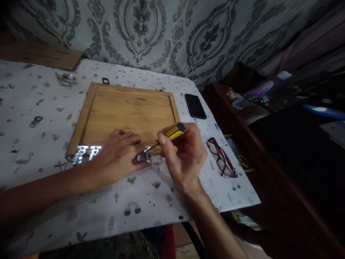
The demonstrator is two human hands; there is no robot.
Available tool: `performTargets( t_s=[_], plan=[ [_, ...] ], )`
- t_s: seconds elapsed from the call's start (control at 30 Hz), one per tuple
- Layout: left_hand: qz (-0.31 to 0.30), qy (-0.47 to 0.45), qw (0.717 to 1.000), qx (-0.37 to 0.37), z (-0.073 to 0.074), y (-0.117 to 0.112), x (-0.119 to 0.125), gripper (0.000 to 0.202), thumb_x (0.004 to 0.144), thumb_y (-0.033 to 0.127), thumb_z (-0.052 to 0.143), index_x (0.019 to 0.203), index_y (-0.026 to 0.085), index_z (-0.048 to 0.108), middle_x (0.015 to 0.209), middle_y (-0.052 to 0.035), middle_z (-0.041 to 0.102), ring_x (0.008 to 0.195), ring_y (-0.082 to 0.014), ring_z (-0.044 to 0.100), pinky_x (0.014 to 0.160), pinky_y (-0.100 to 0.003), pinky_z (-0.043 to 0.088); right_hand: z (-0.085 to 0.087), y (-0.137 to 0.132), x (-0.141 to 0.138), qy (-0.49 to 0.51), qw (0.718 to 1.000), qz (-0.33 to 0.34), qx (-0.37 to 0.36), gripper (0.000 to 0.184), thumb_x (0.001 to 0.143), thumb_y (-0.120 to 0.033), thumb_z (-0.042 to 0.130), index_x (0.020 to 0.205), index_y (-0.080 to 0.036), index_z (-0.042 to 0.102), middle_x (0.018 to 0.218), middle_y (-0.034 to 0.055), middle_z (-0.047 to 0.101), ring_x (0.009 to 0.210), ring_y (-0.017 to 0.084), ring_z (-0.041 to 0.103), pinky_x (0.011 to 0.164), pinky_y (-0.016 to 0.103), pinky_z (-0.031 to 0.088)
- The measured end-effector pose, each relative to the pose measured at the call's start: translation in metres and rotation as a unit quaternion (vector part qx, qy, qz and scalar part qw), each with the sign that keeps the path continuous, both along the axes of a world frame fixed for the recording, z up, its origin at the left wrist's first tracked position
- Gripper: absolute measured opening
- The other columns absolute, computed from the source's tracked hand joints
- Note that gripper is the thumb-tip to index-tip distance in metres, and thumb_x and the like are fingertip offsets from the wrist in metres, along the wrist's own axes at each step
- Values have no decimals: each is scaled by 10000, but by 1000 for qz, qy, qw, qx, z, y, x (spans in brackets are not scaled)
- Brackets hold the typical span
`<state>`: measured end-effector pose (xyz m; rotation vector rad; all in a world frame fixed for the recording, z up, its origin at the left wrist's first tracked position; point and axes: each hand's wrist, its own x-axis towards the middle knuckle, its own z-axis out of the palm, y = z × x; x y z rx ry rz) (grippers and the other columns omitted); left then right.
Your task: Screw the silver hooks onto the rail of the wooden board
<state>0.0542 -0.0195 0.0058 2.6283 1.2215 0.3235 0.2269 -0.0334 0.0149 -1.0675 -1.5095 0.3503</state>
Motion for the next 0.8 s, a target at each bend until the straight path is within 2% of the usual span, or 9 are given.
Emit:
performTargets(
  t_s=[0.17, 0.33, 0.47, 0.63, 0.7, 0.8],
  plan=[
    [-2, 4, 1000, 0, -1, 0, 0, 366, 916, 524, 684, 906, 163, 746, 978, -64, 696, 1002, -257, 620, 862, -415, 337, 1, 2, 1, 77, 995, 43, -44, 239, 872, -387, 784, 879, -250, 588, 815, -39, 722, 431, 66, 528, 373, 216, 426],
    [0, 3, 1000, -3, 0, 0, 0, 346, 911, 512, 697, 929, 170, 748, 989, -59, 692, 1036, -265, 620, 869, -417, 337, -1, 2, 9, 73, 990, 100, -70, 236, 947, -421, 690, 1118, -259, 669, 874, -9, 719, 495, 84, 575, 412, 232, 464],
    [-4, 9, 1000, -8, 1, 1, 0, 330, 915, 499, 697, 925, 173, 748, 987, -58, 693, 1023, -261, 620, 861, -418, 339, 6, 1, 9, 56, 988, 117, -87, 192, 942, -421, 695, 938, -230, 672, 898, -7, 722, 453, 62, 554, 398, 231, 463],
    [-4, -1, 1000, 17, -2, 1, -1, 330, 909, 509, 704, 914, 181, 743, 936, -52, 686, 970, -236, 611, 838, -400, 339, 15, 1, 5, 59, 984, 118, -117, 296, 865, -451, 777, 846, -243, 566, 825, -29, 743, 360, 58, 501, 301, 214, 389],
    [-11, -3, 999, 30, -4, 1, -2, 323, 910, 503, 704, 919, 183, 742, 930, -51, 686, 965, -230, 608, 832, -392, 339, 15, 2, 6, 60, 981, 137, -125, 291, 856, -466, 782, 915, -252, 594, 804, -30, 738, 377, 74, 534, 303, 215, 401],
    [-15, 3, 999, 29, -1, 1, -2, 329, 925, 501, 684, 924, 177, 743, 914, -52, 683, 952, -225, 608, 830, -388, 344, 13, 3, 10, 50, 975, 172, -134, 324, 920, -470, 709, 1172, -276, 646, 877, -17, 748, 415, 85, 588, 367, 242, 489]
  ],
)
